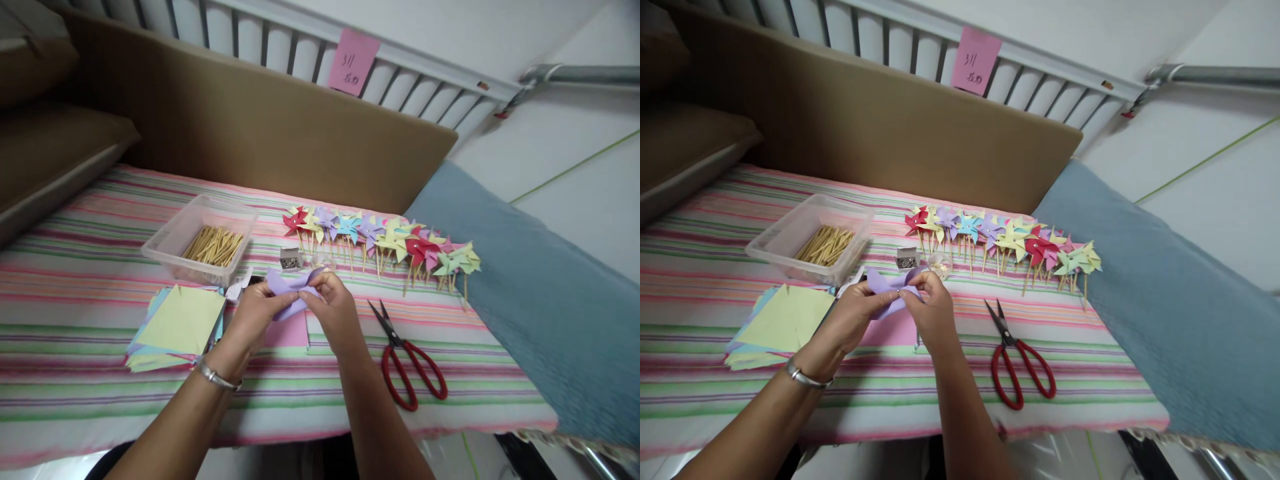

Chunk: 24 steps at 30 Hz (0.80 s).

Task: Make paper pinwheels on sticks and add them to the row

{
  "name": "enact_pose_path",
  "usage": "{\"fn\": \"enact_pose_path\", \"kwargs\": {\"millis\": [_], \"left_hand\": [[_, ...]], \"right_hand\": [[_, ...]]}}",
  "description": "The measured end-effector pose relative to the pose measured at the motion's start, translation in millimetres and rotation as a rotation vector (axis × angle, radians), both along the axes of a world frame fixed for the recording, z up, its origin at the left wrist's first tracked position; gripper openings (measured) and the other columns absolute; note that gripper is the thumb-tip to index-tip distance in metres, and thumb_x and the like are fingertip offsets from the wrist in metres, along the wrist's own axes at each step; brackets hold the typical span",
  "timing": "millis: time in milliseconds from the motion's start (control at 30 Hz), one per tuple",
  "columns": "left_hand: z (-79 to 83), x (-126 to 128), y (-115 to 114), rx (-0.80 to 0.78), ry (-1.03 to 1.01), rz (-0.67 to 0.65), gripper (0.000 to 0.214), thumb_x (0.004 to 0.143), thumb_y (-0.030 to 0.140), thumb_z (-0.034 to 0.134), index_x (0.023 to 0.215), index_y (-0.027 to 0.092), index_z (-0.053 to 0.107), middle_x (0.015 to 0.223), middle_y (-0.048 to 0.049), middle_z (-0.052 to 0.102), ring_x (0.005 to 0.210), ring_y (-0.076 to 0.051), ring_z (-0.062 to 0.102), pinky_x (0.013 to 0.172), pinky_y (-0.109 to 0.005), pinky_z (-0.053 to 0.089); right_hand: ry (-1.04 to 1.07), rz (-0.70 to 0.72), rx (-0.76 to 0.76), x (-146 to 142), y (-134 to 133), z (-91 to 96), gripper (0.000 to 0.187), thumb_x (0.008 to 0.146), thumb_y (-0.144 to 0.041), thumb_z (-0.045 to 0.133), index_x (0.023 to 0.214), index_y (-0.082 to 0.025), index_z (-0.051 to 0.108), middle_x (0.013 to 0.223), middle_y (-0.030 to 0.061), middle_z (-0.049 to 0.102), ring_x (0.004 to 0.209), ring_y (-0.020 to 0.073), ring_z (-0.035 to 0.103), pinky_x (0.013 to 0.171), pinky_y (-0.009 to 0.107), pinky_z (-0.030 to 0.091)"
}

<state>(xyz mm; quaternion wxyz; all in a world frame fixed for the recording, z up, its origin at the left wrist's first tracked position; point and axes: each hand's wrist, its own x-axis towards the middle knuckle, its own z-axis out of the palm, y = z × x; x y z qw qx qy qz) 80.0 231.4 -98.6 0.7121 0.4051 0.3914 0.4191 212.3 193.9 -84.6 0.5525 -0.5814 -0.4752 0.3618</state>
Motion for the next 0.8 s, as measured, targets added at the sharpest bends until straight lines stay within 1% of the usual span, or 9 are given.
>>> {"fn": "enact_pose_path", "kwargs": {"millis": [233, 433, 633, 800], "left_hand": [[1.9, 0.2, -1.4, -0.01, 0.013, 0.005, 0.019, 0.057, 0.03, 0.081, 0.062, 0.015, 0.069, 0.049, 0.0052, 0.051, 0.047, -0.006, 0.036, 0.048, -0.021, 0.027], [1.2, 0.8, -1.9, 0.005, 0.011, 0.026, 0.02, 0.056, 0.028, 0.08, 0.061, 0.014, 0.066, 0.051, 0.0048, 0.05, 0.048, -0.006, 0.036, 0.047, -0.021, 0.026], [3.2, 0.2, -2.7, 0.028, 0.053, 0.031, 0.024, 0.058, 0.03, 0.078, 0.057, 0.014, 0.06, 0.048, 0.0059, 0.044, 0.046, -0.006, 0.033, 0.046, -0.022, 0.023], [3.9, 0.6, -3.1, 0.042, 0.076, 0.042, 0.024, 0.057, 0.03, 0.078, 0.057, 0.014, 0.06, 0.048, 0.0055, 0.044, 0.047, -0.007, 0.034, 0.046, -0.022, 0.024]], "right_hand": [[0.055, 0.004, -0.021, -1.5, -1.0, 2.0, 0.017, 0.068, -0.023, 0.066, 0.077, -0.021, 0.052, 0.075, -0.0007, 0.059, 0.077, 0.017, 0.056, 0.07, 0.029, 0.044], [0.074, -0.004, -0.032, -2.8, -2.0, 3.1, 0.017, 0.068, -0.023, 0.067, 0.077, -0.021, 0.052, 0.074, -0.0012, 0.058, 0.074, 0.016, 0.055, 0.07, 0.029, 0.043], [0.083, -0.002, -0.028, -3.3, -1.8, 2.9, 0.017, 0.068, -0.023, 0.066, 0.076, -0.022, 0.051, 0.072, -0.0016, 0.057, 0.073, 0.016, 0.054, 0.069, 0.03, 0.043], [0.111, 0.004, -0.025, -3.3, -0.6, 2.0, 0.017, 0.068, -0.022, 0.066, 0.076, -0.022, 0.051, 0.072, -0.002, 0.057, 0.071, 0.0156, 0.054, 0.069, 0.029, 0.042]]}}
